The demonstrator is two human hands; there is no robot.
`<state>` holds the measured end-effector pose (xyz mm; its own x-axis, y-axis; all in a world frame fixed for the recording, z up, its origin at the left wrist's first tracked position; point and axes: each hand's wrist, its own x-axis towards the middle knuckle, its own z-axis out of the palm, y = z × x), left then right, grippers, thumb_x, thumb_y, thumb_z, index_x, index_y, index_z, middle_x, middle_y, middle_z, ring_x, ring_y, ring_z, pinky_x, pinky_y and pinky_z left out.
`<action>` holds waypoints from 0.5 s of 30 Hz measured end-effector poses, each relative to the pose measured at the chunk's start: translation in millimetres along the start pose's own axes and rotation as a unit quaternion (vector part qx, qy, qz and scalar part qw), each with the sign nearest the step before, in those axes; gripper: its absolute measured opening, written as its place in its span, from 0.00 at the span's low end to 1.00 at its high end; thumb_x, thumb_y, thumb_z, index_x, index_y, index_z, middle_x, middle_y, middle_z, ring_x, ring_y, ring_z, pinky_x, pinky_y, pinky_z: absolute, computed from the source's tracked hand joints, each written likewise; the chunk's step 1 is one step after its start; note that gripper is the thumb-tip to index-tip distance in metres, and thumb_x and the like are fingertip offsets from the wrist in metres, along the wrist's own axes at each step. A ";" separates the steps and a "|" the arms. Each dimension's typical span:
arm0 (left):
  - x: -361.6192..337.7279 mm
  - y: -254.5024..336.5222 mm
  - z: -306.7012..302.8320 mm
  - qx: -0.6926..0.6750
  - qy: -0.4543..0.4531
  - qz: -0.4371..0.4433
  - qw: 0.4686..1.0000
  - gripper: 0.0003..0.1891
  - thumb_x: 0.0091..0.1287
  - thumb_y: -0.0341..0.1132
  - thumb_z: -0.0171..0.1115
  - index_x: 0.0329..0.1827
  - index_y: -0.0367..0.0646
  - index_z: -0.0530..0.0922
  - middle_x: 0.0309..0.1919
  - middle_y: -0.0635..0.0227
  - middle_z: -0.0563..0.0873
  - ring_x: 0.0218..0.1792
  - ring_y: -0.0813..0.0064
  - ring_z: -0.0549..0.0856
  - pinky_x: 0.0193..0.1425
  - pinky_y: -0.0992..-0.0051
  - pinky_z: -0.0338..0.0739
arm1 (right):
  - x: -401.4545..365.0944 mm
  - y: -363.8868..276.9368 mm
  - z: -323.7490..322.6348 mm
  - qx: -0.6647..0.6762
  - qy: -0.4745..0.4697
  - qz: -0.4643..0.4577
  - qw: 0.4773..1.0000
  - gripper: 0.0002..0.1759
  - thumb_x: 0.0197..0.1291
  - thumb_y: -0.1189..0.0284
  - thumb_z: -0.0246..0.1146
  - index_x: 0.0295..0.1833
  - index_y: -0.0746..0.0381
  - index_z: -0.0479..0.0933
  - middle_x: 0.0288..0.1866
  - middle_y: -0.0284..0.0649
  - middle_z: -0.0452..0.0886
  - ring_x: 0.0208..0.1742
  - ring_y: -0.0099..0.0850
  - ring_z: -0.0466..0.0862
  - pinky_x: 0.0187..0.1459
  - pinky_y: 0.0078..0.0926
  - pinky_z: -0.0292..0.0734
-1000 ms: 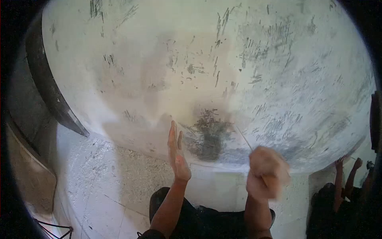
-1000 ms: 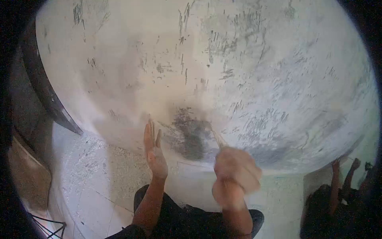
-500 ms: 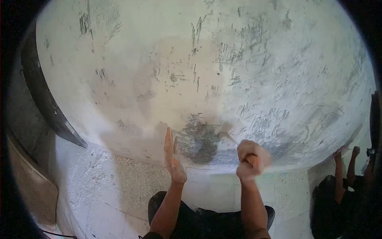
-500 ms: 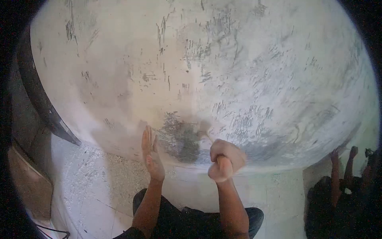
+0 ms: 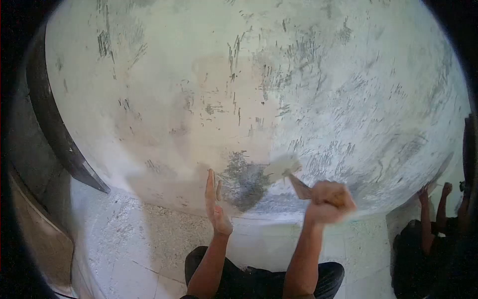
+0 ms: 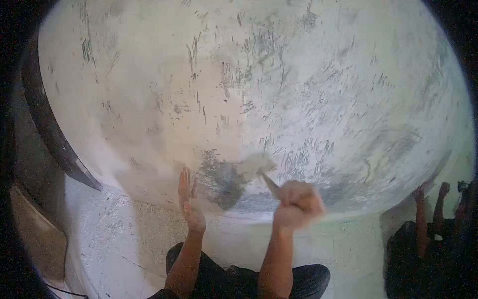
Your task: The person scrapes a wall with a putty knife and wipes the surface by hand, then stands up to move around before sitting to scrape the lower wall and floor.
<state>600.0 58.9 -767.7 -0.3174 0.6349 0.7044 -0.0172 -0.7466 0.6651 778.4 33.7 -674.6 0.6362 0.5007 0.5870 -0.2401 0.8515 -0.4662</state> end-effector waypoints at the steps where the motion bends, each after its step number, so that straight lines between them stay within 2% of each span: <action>1: -0.6 1.2 0.4 0.001 -0.002 0.001 1.000 0.43 0.66 0.64 0.37 0.71 0.35 0.52 0.71 0.49 0.55 0.72 0.57 0.54 0.71 0.55 0.52 | 0.4 11.9 0.4 0.014 0.080 0.078 0.994 0.27 0.61 0.53 0.39 0.13 0.57 0.57 0.08 0.32 0.55 0.09 0.23 0.51 0.13 0.22 0.46; 2: -1.2 2.7 1.4 0.003 0.002 -0.005 1.000 0.42 0.66 0.64 0.37 0.72 0.35 0.52 0.71 0.49 0.55 0.72 0.57 0.54 0.71 0.55 0.52 | -5.6 18.6 1.6 0.029 0.092 0.145 0.985 0.28 0.62 0.51 0.38 0.13 0.57 0.57 0.08 0.32 0.56 0.09 0.23 0.52 0.13 0.22 0.44; 3: 0.2 3.1 0.9 0.005 0.003 -0.010 1.000 0.42 0.66 0.63 0.36 0.72 0.35 0.51 0.71 0.49 0.54 0.72 0.56 0.54 0.71 0.55 0.52 | -8.9 17.1 -2.7 0.035 0.093 0.144 0.984 0.28 0.62 0.51 0.38 0.13 0.57 0.57 0.08 0.32 0.56 0.09 0.23 0.52 0.13 0.22 0.44; 5: 2.8 1.4 0.3 -0.009 0.000 0.000 1.000 0.41 0.66 0.63 0.38 0.72 0.37 0.51 0.71 0.50 0.54 0.72 0.57 0.53 0.71 0.54 0.50 | -9.1 8.0 -11.3 0.101 0.087 0.072 0.988 0.29 0.62 0.51 0.38 0.13 0.57 0.59 0.08 0.31 0.55 0.09 0.23 0.52 0.12 0.23 0.45; 6: 0.2 1.7 -0.4 -0.024 -0.005 -0.002 1.000 0.40 0.66 0.62 0.39 0.72 0.39 0.51 0.71 0.51 0.54 0.73 0.57 0.52 0.72 0.53 0.48 | -8.2 2.3 -10.5 0.094 0.126 0.050 0.986 0.29 0.63 0.52 0.38 0.14 0.57 0.61 0.07 0.31 0.55 0.08 0.23 0.52 0.12 0.23 0.45; 9: -1.1 -3.5 0.2 -0.016 -0.004 -0.012 1.000 0.41 0.65 0.62 0.39 0.72 0.39 0.51 0.72 0.51 0.53 0.73 0.57 0.52 0.72 0.52 0.48 | -13.7 19.1 -7.2 0.061 0.182 0.069 0.979 0.27 0.62 0.55 0.39 0.14 0.58 0.61 0.07 0.31 0.56 0.07 0.24 0.53 0.12 0.23 0.48; 10: -2.9 -3.1 -0.1 -0.017 -0.005 -0.011 1.000 0.41 0.65 0.62 0.39 0.72 0.39 0.51 0.72 0.51 0.53 0.73 0.57 0.52 0.72 0.52 0.48 | -19.4 21.8 -16.7 0.085 0.139 0.080 0.983 0.27 0.62 0.55 0.39 0.14 0.58 0.62 0.07 0.31 0.56 0.07 0.23 0.54 0.12 0.21 0.50; 11: -2.7 -3.3 0.0 -0.020 -0.007 -0.010 1.000 0.41 0.65 0.62 0.39 0.72 0.39 0.51 0.72 0.51 0.53 0.73 0.57 0.52 0.72 0.52 0.48 | -19.3 13.1 -17.4 0.088 0.137 0.077 0.984 0.27 0.62 0.55 0.39 0.14 0.58 0.62 0.07 0.31 0.56 0.07 0.23 0.54 0.12 0.21 0.50; 13: -0.3 -1.6 0.4 -0.019 -0.003 -0.007 1.000 0.41 0.65 0.63 0.39 0.72 0.39 0.51 0.72 0.52 0.53 0.73 0.56 0.52 0.72 0.51 0.48 | -17.3 -6.7 -17.9 0.104 0.180 -0.049 0.977 0.26 0.62 0.55 0.40 0.14 0.56 0.61 0.06 0.31 0.57 0.07 0.22 0.53 0.11 0.19 0.49; 15: 0.0 2.4 2.7 0.008 0.001 -0.029 1.000 0.42 0.65 0.63 0.39 0.72 0.39 0.51 0.72 0.52 0.53 0.73 0.56 0.52 0.72 0.51 0.48 | -16.3 1.5 -19.3 0.084 0.171 -0.057 0.980 0.26 0.62 0.55 0.40 0.14 0.55 0.61 0.07 0.31 0.57 0.07 0.21 0.53 0.11 0.19 0.49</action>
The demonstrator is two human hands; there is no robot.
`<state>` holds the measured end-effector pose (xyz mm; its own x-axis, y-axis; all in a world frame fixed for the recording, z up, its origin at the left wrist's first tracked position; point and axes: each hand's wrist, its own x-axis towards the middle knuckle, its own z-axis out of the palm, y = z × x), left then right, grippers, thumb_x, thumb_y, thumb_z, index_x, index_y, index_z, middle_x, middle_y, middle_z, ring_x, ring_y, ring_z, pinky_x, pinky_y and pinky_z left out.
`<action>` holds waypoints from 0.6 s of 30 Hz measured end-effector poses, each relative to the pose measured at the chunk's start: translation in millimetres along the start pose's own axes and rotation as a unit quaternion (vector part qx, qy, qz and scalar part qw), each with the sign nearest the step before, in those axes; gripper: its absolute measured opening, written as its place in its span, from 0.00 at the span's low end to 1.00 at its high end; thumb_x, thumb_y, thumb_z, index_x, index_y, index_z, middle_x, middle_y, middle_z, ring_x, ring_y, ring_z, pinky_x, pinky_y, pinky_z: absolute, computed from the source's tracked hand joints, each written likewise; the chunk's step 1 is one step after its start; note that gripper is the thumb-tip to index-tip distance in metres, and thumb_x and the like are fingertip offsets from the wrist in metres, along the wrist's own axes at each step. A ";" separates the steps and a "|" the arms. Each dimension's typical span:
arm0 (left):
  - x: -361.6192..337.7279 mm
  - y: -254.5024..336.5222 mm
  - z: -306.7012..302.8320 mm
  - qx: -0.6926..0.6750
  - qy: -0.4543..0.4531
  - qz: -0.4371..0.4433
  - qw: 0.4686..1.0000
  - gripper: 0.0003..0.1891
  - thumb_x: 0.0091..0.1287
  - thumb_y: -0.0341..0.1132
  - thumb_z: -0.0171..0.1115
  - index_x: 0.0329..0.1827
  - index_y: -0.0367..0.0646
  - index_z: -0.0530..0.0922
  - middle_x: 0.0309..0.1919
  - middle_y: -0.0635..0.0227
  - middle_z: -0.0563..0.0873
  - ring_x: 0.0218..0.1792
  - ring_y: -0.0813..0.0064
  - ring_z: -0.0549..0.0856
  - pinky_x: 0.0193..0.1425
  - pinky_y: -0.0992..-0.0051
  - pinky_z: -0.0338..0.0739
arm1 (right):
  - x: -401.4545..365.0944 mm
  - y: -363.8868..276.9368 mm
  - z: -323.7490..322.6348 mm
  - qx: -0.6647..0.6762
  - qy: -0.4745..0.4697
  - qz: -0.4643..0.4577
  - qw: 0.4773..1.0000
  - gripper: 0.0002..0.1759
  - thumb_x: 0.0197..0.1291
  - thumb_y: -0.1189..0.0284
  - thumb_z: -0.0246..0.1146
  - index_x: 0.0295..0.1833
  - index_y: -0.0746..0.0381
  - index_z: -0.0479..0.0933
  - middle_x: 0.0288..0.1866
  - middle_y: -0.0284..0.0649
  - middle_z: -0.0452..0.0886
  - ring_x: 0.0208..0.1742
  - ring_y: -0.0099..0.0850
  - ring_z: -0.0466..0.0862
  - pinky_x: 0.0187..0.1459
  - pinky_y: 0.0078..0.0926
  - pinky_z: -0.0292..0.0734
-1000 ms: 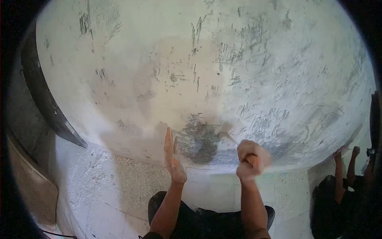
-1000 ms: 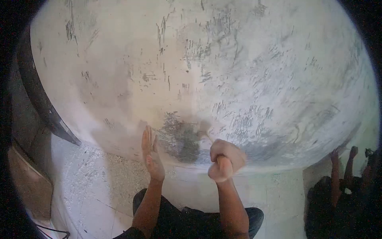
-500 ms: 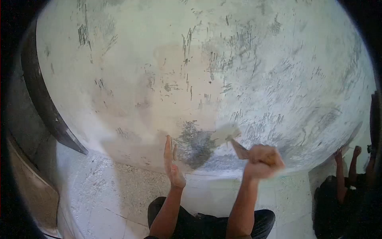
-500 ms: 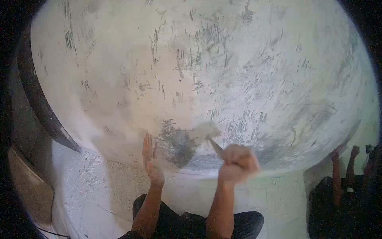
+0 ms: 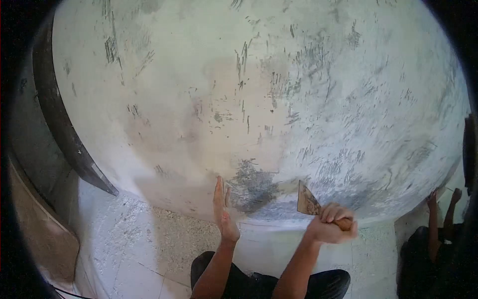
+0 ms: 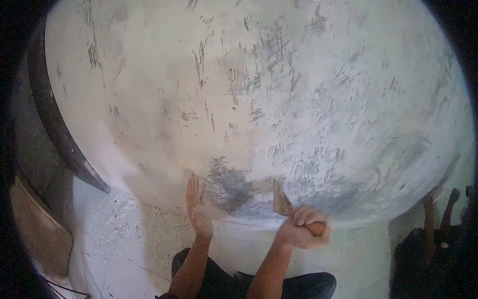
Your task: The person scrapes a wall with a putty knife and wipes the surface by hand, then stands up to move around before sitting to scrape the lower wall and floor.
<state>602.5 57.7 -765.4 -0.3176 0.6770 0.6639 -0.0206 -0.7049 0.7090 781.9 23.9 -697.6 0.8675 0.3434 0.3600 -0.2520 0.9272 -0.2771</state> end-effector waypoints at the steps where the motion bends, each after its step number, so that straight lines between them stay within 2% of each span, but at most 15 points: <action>1: 0.2 0.8 0.9 0.001 0.000 -0.002 1.000 0.42 0.65 0.64 0.39 0.72 0.39 0.52 0.72 0.52 0.53 0.73 0.56 0.52 0.72 0.51 0.49 | -1.7 4.0 1.8 -0.021 -0.004 -0.005 1.000 0.26 0.63 0.54 0.39 0.14 0.55 0.60 0.07 0.31 0.57 0.07 0.21 0.54 0.11 0.19 0.49; 3: -1.9 0.4 2.4 -0.002 -0.008 0.000 1.000 0.42 0.65 0.64 0.38 0.72 0.39 0.52 0.71 0.52 0.54 0.72 0.56 0.52 0.71 0.51 0.49 | 4.0 0.4 5.4 -0.046 -0.016 -0.011 0.999 0.26 0.63 0.54 0.39 0.15 0.55 0.60 0.07 0.30 0.56 0.07 0.21 0.54 0.11 0.18 0.48; 5: -3.1 0.1 4.4 -0.003 -0.016 0.003 1.000 0.42 0.65 0.65 0.38 0.72 0.39 0.52 0.71 0.52 0.54 0.72 0.56 0.53 0.71 0.51 0.50 | 7.1 -14.9 12.7 0.000 0.062 0.049 0.997 0.28 0.66 0.51 0.40 0.16 0.55 0.60 0.08 0.29 0.56 0.08 0.21 0.52 0.11 0.19 0.46; 8: -5.9 2.1 7.4 0.005 -0.028 0.003 1.000 0.43 0.65 0.65 0.38 0.72 0.39 0.52 0.71 0.52 0.55 0.72 0.57 0.53 0.71 0.51 0.51 | 11.9 12.7 -1.9 0.007 0.042 0.054 0.998 0.30 0.67 0.48 0.40 0.17 0.56 0.60 0.09 0.29 0.55 0.09 0.22 0.50 0.12 0.21 0.44; 9: -7.2 2.5 9.5 0.010 -0.031 0.002 0.999 0.43 0.65 0.65 0.37 0.72 0.39 0.52 0.71 0.52 0.55 0.72 0.57 0.53 0.71 0.51 0.51 | 7.0 27.5 -20.3 0.015 -0.022 0.119 0.993 0.31 0.67 0.46 0.41 0.17 0.56 0.59 0.10 0.29 0.55 0.11 0.22 0.50 0.13 0.23 0.43; 10: -7.0 2.3 8.9 0.006 -0.033 0.005 0.999 0.43 0.65 0.65 0.38 0.72 0.38 0.52 0.71 0.52 0.55 0.72 0.57 0.54 0.70 0.51 0.52 | -6.9 41.7 -18.8 -0.066 0.044 0.149 0.986 0.28 0.68 0.53 0.43 0.17 0.56 0.58 0.12 0.30 0.57 0.12 0.21 0.52 0.13 0.23 0.45; 11: -6.8 1.4 9.1 0.003 -0.035 0.007 0.999 0.42 0.65 0.65 0.39 0.72 0.38 0.52 0.71 0.51 0.55 0.72 0.56 0.54 0.70 0.51 0.52 | -19.1 54.4 -43.6 -0.181 -0.054 0.118 0.975 0.24 0.67 0.61 0.45 0.18 0.59 0.61 0.14 0.30 0.59 0.15 0.21 0.56 0.17 0.22 0.52; 12: -7.2 0.8 8.3 -0.001 -0.036 0.008 0.999 0.42 0.65 0.64 0.39 0.71 0.38 0.53 0.71 0.51 0.55 0.72 0.56 0.54 0.70 0.51 0.52 | -31.2 50.7 -48.7 -0.347 -0.133 0.059 0.926 0.18 0.64 0.70 0.48 0.19 0.63 0.65 0.16 0.31 0.61 0.18 0.22 0.61 0.23 0.21 0.58; 13: -7.0 0.0 6.9 -0.003 -0.036 0.008 0.999 0.42 0.65 0.64 0.40 0.71 0.38 0.53 0.71 0.51 0.55 0.72 0.56 0.54 0.70 0.52 0.53 | -47.9 39.8 -53.1 -0.382 -0.113 0.158 0.904 0.16 0.62 0.72 0.50 0.20 0.64 0.67 0.18 0.32 0.63 0.22 0.23 0.65 0.28 0.22 0.61; 15: -6.3 -0.7 5.0 -0.006 -0.037 0.009 0.999 0.42 0.65 0.63 0.41 0.71 0.37 0.54 0.71 0.51 0.55 0.72 0.56 0.54 0.70 0.52 0.54 | -66.1 41.1 -110.7 -0.470 -0.258 0.068 0.842 0.16 0.62 0.72 0.52 0.21 0.64 0.67 0.20 0.33 0.65 0.22 0.21 0.66 0.25 0.22 0.61; 17: -6.3 -1.9 4.5 -0.012 -0.038 0.009 0.999 0.41 0.64 0.62 0.43 0.71 0.37 0.54 0.71 0.50 0.55 0.71 0.56 0.55 0.69 0.52 0.54 | -83.4 17.6 -148.5 -0.499 -0.186 0.298 0.792 0.20 0.65 0.62 0.55 0.29 0.70 0.70 0.25 0.37 0.68 0.28 0.24 0.70 0.29 0.24 0.67; 18: -6.0 -2.4 3.8 -0.014 -0.039 0.010 0.999 0.41 0.64 0.62 0.43 0.71 0.37 0.55 0.70 0.50 0.55 0.71 0.56 0.55 0.69 0.52 0.55 | -87.8 11.6 -163.9 -0.499 -0.186 0.297 0.792 0.20 0.65 0.62 0.55 0.29 0.70 0.70 0.25 0.37 0.68 0.28 0.24 0.70 0.29 0.24 0.67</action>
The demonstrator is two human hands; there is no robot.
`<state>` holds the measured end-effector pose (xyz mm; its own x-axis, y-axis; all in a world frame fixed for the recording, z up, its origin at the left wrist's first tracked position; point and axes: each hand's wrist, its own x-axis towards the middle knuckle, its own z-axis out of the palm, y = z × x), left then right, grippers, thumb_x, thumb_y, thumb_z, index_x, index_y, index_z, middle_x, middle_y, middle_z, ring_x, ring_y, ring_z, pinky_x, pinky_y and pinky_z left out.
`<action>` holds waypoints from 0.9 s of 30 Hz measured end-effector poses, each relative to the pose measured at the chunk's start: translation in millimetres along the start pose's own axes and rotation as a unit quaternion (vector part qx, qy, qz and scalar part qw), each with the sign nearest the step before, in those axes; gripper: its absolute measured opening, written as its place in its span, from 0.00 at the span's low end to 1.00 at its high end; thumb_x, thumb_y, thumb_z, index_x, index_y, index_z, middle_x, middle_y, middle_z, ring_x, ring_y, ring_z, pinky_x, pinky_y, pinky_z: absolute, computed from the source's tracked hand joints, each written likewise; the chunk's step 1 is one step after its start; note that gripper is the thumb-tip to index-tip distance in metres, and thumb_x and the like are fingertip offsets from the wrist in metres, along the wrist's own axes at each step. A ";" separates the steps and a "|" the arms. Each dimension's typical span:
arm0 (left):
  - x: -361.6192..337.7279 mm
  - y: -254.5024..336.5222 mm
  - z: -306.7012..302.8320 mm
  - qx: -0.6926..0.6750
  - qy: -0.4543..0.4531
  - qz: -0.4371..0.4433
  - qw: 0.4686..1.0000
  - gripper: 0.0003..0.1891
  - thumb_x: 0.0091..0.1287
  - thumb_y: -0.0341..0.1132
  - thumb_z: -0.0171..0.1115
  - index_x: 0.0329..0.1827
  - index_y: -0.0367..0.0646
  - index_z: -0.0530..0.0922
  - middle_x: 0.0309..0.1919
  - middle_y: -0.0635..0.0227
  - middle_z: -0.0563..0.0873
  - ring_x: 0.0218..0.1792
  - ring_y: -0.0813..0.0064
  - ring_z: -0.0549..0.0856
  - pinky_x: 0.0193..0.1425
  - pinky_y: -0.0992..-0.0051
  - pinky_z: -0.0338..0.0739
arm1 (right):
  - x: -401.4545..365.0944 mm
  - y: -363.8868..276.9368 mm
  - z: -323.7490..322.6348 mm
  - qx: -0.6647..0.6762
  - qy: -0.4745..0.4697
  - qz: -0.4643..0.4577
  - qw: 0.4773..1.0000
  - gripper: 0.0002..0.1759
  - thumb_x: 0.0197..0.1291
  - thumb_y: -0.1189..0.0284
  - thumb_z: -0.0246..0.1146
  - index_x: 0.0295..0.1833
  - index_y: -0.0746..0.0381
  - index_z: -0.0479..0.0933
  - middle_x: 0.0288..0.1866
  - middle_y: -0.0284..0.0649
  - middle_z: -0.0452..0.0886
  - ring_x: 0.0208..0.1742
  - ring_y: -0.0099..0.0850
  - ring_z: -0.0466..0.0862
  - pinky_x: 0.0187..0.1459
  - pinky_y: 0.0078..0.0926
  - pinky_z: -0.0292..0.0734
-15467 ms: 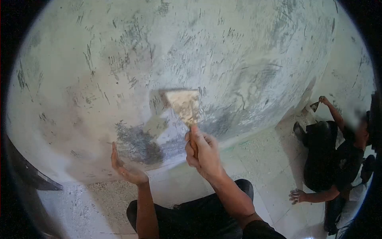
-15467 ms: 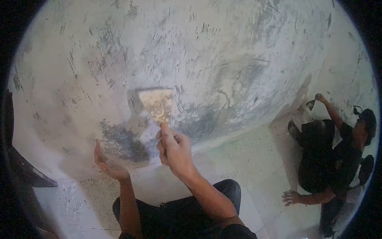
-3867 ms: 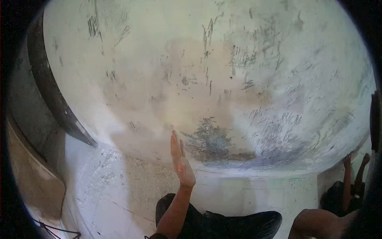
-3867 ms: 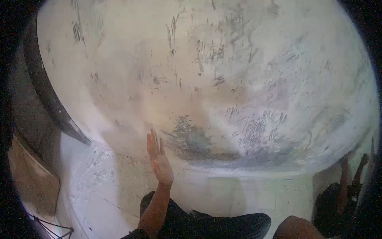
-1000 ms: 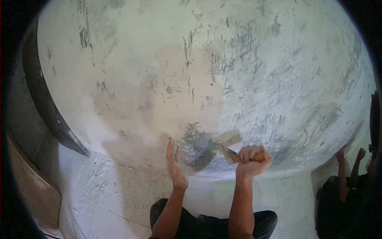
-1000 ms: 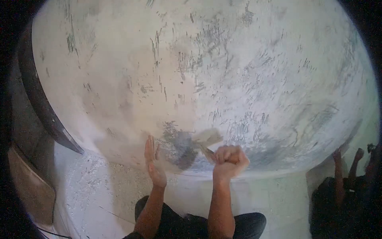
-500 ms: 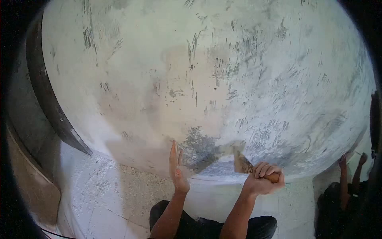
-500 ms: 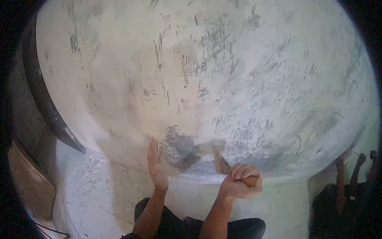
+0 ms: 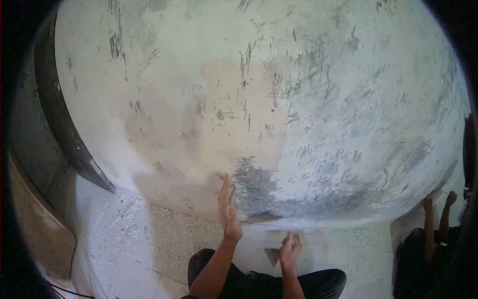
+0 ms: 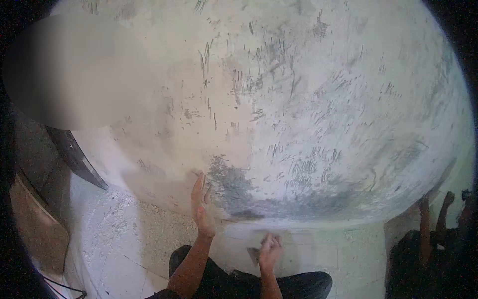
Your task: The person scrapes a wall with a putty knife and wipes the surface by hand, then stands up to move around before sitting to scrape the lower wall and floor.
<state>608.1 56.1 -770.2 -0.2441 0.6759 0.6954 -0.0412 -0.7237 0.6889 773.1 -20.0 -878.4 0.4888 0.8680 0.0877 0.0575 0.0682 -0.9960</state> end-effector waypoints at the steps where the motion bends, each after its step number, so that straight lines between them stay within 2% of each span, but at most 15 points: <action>1: -0.4 0.1 -0.8 -0.001 -0.002 0.000 1.000 0.41 0.64 0.61 0.44 0.70 0.37 0.55 0.70 0.50 0.55 0.71 0.56 0.55 0.69 0.52 0.55 | -6.3 14.5 -8.4 0.024 0.067 0.127 0.989 0.23 0.66 0.58 0.52 0.28 0.67 0.70 0.19 0.36 0.66 0.20 0.23 0.67 0.22 0.23 0.64; 2: -1.0 0.2 -0.7 -0.003 -0.002 0.001 1.000 0.41 0.64 0.61 0.45 0.70 0.36 0.55 0.70 0.50 0.55 0.71 0.55 0.55 0.69 0.52 0.56 | -11.0 26.6 -16.5 0.046 0.133 0.250 0.958 0.26 0.67 0.54 0.50 0.27 0.65 0.70 0.13 0.35 0.64 0.11 0.23 0.65 0.15 0.23 0.61; 3: -1.0 -0.2 -1.0 -0.003 -0.002 0.002 1.000 0.41 0.64 0.61 0.45 0.70 0.36 0.55 0.70 0.49 0.55 0.71 0.55 0.56 0.69 0.52 0.56 | -14.3 38.2 -24.2 0.042 0.133 0.251 0.958 0.26 0.67 0.54 0.50 0.27 0.65 0.70 0.13 0.35 0.64 0.11 0.23 0.65 0.15 0.23 0.61; 5: -0.2 1.1 1.5 -0.004 -0.001 0.006 1.000 0.40 0.64 0.60 0.47 0.70 0.37 0.55 0.70 0.49 0.56 0.71 0.55 0.56 0.68 0.52 0.56 | -17.9 58.0 -36.2 0.122 0.178 0.400 0.891 0.30 0.66 0.48 0.48 0.38 0.69 0.72 0.11 0.38 0.68 0.08 0.27 0.64 0.13 0.23 0.61; 8: -0.6 3.4 0.9 -0.005 -0.005 0.012 1.000 0.40 0.64 0.58 0.49 0.70 0.37 0.56 0.70 0.49 0.56 0.71 0.55 0.56 0.68 0.52 0.57 | -33.6 82.1 -47.6 0.131 0.089 0.366 0.917 0.33 0.66 0.47 0.48 0.50 0.72 0.69 0.13 0.41 0.72 0.12 0.29 0.69 0.18 0.24 0.66; 11: -0.5 4.9 -0.5 -0.013 0.001 0.007 1.000 0.40 0.64 0.58 0.49 0.70 0.37 0.56 0.70 0.49 0.56 0.71 0.55 0.56 0.68 0.52 0.57 | -47.6 76.1 -53.8 0.169 0.039 0.411 0.895 0.33 0.67 0.49 0.48 0.54 0.73 0.68 0.14 0.41 0.72 0.17 0.32 0.73 0.25 0.25 0.70; 12: -0.4 4.5 0.0 -0.017 0.009 0.000 1.000 0.40 0.64 0.59 0.49 0.70 0.37 0.56 0.70 0.49 0.56 0.71 0.55 0.56 0.68 0.52 0.58 | -60.2 116.4 -61.9 0.145 -0.017 0.324 0.935 0.31 0.67 0.51 0.48 0.53 0.72 0.68 0.15 0.40 0.72 0.19 0.32 0.74 0.29 0.26 0.71; 14: 1.1 12.8 3.3 -0.014 0.007 -0.008 1.000 0.40 0.64 0.59 0.49 0.70 0.37 0.55 0.70 0.51 0.56 0.71 0.55 0.56 0.68 0.52 0.57 | -69.0 119.4 -72.6 -0.080 -0.170 0.054 0.981 0.25 0.69 0.55 0.47 0.48 0.70 0.70 0.15 0.37 0.71 0.20 0.30 0.73 0.29 0.26 0.70; 16: 3.0 14.8 4.5 -0.007 0.010 -0.019 1.000 0.40 0.64 0.59 0.48 0.70 0.37 0.54 0.70 0.52 0.56 0.71 0.56 0.55 0.69 0.52 0.55 | -84.5 86.1 -86.0 -0.278 -0.250 -0.132 0.918 0.22 0.70 0.58 0.47 0.44 0.69 0.72 0.16 0.35 0.70 0.19 0.28 0.71 0.27 0.24 0.68; 18: 4.2 11.5 3.0 -0.044 0.033 -0.006 0.998 0.39 0.64 0.60 0.44 0.70 0.38 0.55 0.70 0.54 0.57 0.72 0.59 0.55 0.69 0.53 0.55 | -99.9 63.2 -78.2 -0.186 -0.268 -0.141 0.935 0.22 0.63 0.71 0.58 0.59 0.70 0.67 0.46 0.38 0.77 0.30 0.26 0.73 0.34 0.22 0.71; 19: 5.3 10.9 2.4 -0.046 0.035 -0.004 0.998 0.39 0.64 0.60 0.44 0.70 0.38 0.55 0.70 0.54 0.57 0.72 0.59 0.55 0.69 0.53 0.55 | -100.7 57.0 -72.9 -0.188 -0.267 -0.144 0.934 0.22 0.63 0.71 0.58 0.59 0.70 0.67 0.46 0.38 0.77 0.30 0.26 0.73 0.34 0.22 0.71; 20: 6.7 10.5 1.2 -0.048 0.041 -0.008 0.998 0.39 0.64 0.60 0.44 0.70 0.39 0.55 0.70 0.55 0.57 0.72 0.60 0.55 0.70 0.53 0.54 | -99.6 50.5 -66.7 0.036 -0.252 0.087 0.963 0.25 0.61 0.72 0.59 0.62 0.70 0.65 0.46 0.37 0.77 0.30 0.25 0.73 0.34 0.20 0.70; 21: 7.5 10.1 -0.6 -0.049 0.046 -0.012 0.998 0.39 0.65 0.60 0.43 0.70 0.39 0.56 0.70 0.55 0.57 0.72 0.61 0.55 0.70 0.53 0.53 | -98.0 42.2 -62.4 0.257 -0.211 0.311 0.890 0.29 0.59 0.73 0.60 0.65 0.70 0.64 0.45 0.36 0.77 0.30 0.25 0.72 0.34 0.18 0.69; 24: 8.3 8.1 -8.3 -0.044 0.060 -0.028 0.997 0.38 0.65 0.60 0.41 0.70 0.41 0.56 0.70 0.57 0.58 0.72 0.62 0.55 0.71 0.54 0.50 | -98.1 -37.1 -53.6 0.185 -0.267 0.337 0.884 0.34 0.55 0.75 0.63 0.67 0.70 0.60 0.46 0.35 0.77 0.30 0.25 0.72 0.34 0.17 0.69; 27: 8.3 1.7 -10.7 -0.095 0.090 -0.040 0.991 0.37 0.65 0.60 0.42 0.69 0.40 0.58 0.69 0.53 0.59 0.71 0.61 0.56 0.70 0.54 0.52 | -103.9 -34.8 -47.0 0.227 -0.319 0.375 0.840 0.32 0.55 0.74 0.64 0.65 0.68 0.64 0.44 0.33 0.77 0.31 0.22 0.71 0.33 0.15 0.68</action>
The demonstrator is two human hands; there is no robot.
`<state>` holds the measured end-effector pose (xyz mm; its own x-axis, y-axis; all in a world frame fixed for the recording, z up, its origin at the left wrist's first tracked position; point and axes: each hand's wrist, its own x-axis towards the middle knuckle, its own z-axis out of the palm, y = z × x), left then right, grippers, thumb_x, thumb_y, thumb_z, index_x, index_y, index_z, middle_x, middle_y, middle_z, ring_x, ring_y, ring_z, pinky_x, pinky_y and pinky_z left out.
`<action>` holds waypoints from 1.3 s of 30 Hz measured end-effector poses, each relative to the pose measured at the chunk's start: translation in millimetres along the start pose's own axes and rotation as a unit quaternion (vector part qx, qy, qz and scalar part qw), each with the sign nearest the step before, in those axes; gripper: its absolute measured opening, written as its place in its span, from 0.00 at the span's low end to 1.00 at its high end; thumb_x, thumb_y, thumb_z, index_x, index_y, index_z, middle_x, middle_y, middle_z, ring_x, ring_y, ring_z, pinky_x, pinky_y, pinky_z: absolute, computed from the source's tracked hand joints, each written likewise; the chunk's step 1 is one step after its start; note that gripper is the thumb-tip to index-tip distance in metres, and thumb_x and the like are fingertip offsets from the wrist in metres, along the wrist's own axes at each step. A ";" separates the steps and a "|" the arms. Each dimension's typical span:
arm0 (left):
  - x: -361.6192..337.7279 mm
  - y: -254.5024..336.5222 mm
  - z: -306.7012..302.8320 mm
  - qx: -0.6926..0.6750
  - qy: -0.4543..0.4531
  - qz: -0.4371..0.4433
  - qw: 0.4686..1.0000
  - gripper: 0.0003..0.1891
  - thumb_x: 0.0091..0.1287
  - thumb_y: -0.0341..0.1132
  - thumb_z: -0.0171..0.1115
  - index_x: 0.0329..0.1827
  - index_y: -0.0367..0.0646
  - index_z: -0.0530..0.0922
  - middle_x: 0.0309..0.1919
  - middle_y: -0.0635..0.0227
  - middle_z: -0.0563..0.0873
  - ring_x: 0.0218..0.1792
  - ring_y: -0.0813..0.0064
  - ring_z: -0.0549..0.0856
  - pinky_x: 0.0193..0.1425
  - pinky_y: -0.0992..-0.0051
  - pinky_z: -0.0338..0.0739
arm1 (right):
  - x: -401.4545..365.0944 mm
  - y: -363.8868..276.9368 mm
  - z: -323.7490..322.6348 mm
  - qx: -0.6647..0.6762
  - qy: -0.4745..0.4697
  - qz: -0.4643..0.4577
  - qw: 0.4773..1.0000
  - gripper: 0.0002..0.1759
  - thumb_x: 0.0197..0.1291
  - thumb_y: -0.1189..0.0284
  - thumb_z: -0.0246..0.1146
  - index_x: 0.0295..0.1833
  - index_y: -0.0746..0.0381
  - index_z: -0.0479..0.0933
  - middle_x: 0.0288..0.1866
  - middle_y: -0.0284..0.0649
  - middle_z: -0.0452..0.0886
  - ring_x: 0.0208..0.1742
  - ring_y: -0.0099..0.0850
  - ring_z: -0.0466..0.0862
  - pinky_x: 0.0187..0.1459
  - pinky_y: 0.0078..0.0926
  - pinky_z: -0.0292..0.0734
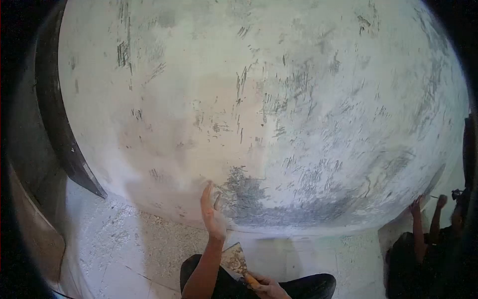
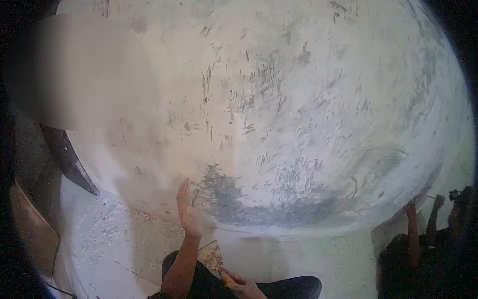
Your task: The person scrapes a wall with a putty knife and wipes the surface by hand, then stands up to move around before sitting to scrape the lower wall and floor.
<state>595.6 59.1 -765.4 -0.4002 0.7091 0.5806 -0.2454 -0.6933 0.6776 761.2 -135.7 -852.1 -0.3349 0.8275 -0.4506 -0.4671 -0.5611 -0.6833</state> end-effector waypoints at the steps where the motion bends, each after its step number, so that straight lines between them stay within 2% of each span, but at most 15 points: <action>1: 1.6 -1.8 -1.9 0.000 -0.002 -0.002 1.000 0.37 0.65 0.60 0.42 0.69 0.40 0.58 0.69 0.53 0.59 0.71 0.61 0.56 0.70 0.54 0.52 | -0.6 -1.3 1.0 0.002 0.001 0.000 1.000 0.32 0.55 0.74 0.64 0.65 0.68 0.64 0.44 0.33 0.77 0.31 0.22 0.71 0.33 0.15 0.68; 4: 8.5 -1.6 -13.3 -0.038 0.020 0.012 0.999 0.35 0.65 0.58 0.43 0.68 0.40 0.60 0.68 0.54 0.61 0.71 0.63 0.57 0.70 0.55 0.52 | -6.9 -7.6 14.7 -0.015 -0.127 0.029 0.991 0.27 0.55 0.72 0.65 0.61 0.64 0.69 0.40 0.32 0.75 0.31 0.20 0.71 0.31 0.13 0.66; 6: 12.7 2.0 -18.1 -0.046 0.043 -0.002 0.998 0.35 0.65 0.58 0.43 0.67 0.40 0.61 0.66 0.54 0.64 0.70 0.63 0.59 0.69 0.56 0.53 | -15.4 -5.5 37.1 -0.032 -0.002 0.005 0.999 0.17 0.57 0.69 0.64 0.52 0.61 0.72 0.31 0.31 0.73 0.24 0.18 0.70 0.24 0.13 0.63; 9: 13.3 3.9 -18.2 -0.025 0.040 -0.012 0.999 0.34 0.66 0.57 0.43 0.67 0.40 0.61 0.66 0.54 0.66 0.69 0.63 0.60 0.68 0.57 0.54 | 3.7 21.8 -34.0 0.009 0.057 -0.023 0.998 0.14 0.57 0.72 0.63 0.47 0.61 0.71 0.23 0.31 0.71 0.18 0.19 0.67 0.18 0.18 0.61; 11: 11.1 0.6 -18.7 -0.013 0.028 -0.010 0.999 0.33 0.66 0.56 0.43 0.66 0.40 0.62 0.66 0.53 0.65 0.69 0.62 0.60 0.68 0.57 0.54 | -5.6 -30.2 -18.2 -0.130 0.093 -0.142 0.977 0.03 0.55 0.76 0.60 0.33 0.60 0.72 0.16 0.32 0.66 0.13 0.22 0.63 0.14 0.25 0.57; 13: 8.3 -1.9 -16.6 -0.003 0.014 -0.010 1.000 0.32 0.67 0.55 0.43 0.65 0.39 0.63 0.66 0.53 0.65 0.69 0.62 0.61 0.68 0.57 0.55 | 11.2 -51.7 -52.7 -0.359 0.172 -0.181 0.900 0.21 0.70 0.59 0.47 0.34 0.66 0.72 0.16 0.31 0.66 0.18 0.21 0.67 0.22 0.22 0.64; 15: 7.0 -2.3 -13.3 0.011 0.003 0.004 1.000 0.27 0.68 0.50 0.40 0.63 0.41 0.65 0.67 0.55 0.65 0.69 0.62 0.61 0.70 0.56 0.52 | 11.1 -97.0 -18.3 -0.283 0.204 -0.224 0.910 0.24 0.70 0.58 0.46 0.29 0.65 0.71 0.16 0.29 0.66 0.17 0.17 0.64 0.19 0.20 0.60; 17: 7.1 1.4 -9.2 0.023 0.006 -0.010 1.000 0.27 0.67 0.51 0.41 0.62 0.41 0.66 0.67 0.55 0.65 0.69 0.61 0.60 0.70 0.56 0.53 | 53.5 -103.2 -43.3 -0.331 0.224 -0.333 0.854 0.25 0.70 0.57 0.47 0.27 0.64 0.71 0.16 0.28 0.65 0.16 0.17 0.65 0.19 0.20 0.60; 21: 5.3 1.7 -10.6 0.074 0.012 0.028 0.997 0.29 0.67 0.54 0.44 0.59 0.40 0.69 0.66 0.51 0.65 0.68 0.59 0.62 0.67 0.56 0.58 | 74.6 -200.4 27.0 -0.466 0.259 -0.449 0.717 0.22 0.68 0.61 0.49 0.34 0.70 0.74 0.17 0.40 0.70 0.22 0.23 0.70 0.27 0.28 0.68; 25: 7.5 -1.1 -14.7 0.093 0.023 0.030 0.995 0.27 0.68 0.52 0.43 0.59 0.38 0.69 0.66 0.50 0.64 0.68 0.57 0.62 0.68 0.56 0.57 | 68.9 -258.4 104.5 -0.378 0.201 -0.505 0.750 0.22 0.68 0.61 0.50 0.29 0.68 0.71 0.17 0.35 0.67 0.21 0.21 0.67 0.24 0.24 0.63; 29: 5.3 2.2 -14.2 0.103 0.009 0.044 0.994 0.27 0.68 0.50 0.43 0.60 0.37 0.68 0.66 0.49 0.64 0.68 0.56 0.61 0.68 0.55 0.58 | 85.6 -214.6 83.1 -0.343 0.246 -0.511 0.748 0.23 0.69 0.60 0.50 0.24 0.65 0.69 0.18 0.27 0.66 0.20 0.17 0.64 0.21 0.18 0.59; 31: 6.9 2.7 -12.3 0.118 0.004 0.052 0.992 0.28 0.68 0.51 0.42 0.61 0.37 0.68 0.66 0.49 0.64 0.68 0.56 0.61 0.68 0.54 0.57 | 107.8 -152.5 35.8 -0.240 0.254 -0.426 0.834 0.22 0.68 0.59 0.51 0.32 0.69 0.75 0.18 0.35 0.69 0.22 0.21 0.67 0.25 0.23 0.64; 33: 5.9 0.6 -10.2 0.082 0.039 0.057 0.994 0.31 0.68 0.54 0.43 0.63 0.36 0.65 0.66 0.49 0.63 0.68 0.56 0.61 0.69 0.54 0.57 | 130.2 -89.5 -9.3 -0.099 0.255 -0.355 0.894 0.22 0.68 0.59 0.52 0.30 0.68 0.73 0.18 0.31 0.68 0.22 0.20 0.67 0.25 0.22 0.64; 36: 5.5 -1.3 -12.1 0.117 -0.014 0.087 0.989 0.34 0.67 0.56 0.45 0.65 0.35 0.63 0.68 0.49 0.61 0.69 0.55 0.59 0.69 0.54 0.56 | 139.5 -90.4 -0.2 -0.138 0.277 -0.397 0.864 0.22 0.67 0.61 0.53 0.27 0.68 0.72 0.18 0.31 0.65 0.21 0.19 0.65 0.24 0.23 0.62; 39: 2.9 -1.5 -8.9 0.151 -0.028 0.094 0.984 0.35 0.66 0.56 0.47 0.67 0.35 0.61 0.69 0.49 0.59 0.70 0.55 0.57 0.70 0.54 0.54 | 123.1 -199.6 79.1 -0.238 0.250 -0.510 0.788 0.23 0.67 0.62 0.51 0.24 0.69 0.68 0.16 0.33 0.64 0.21 0.21 0.63 0.25 0.25 0.61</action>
<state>587.0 61.0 -768.7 -0.3620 0.5838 0.7267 0.1058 -0.7488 0.6543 748.6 76.7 -725.7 0.4364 0.8141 0.3832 0.1151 0.3719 -0.9211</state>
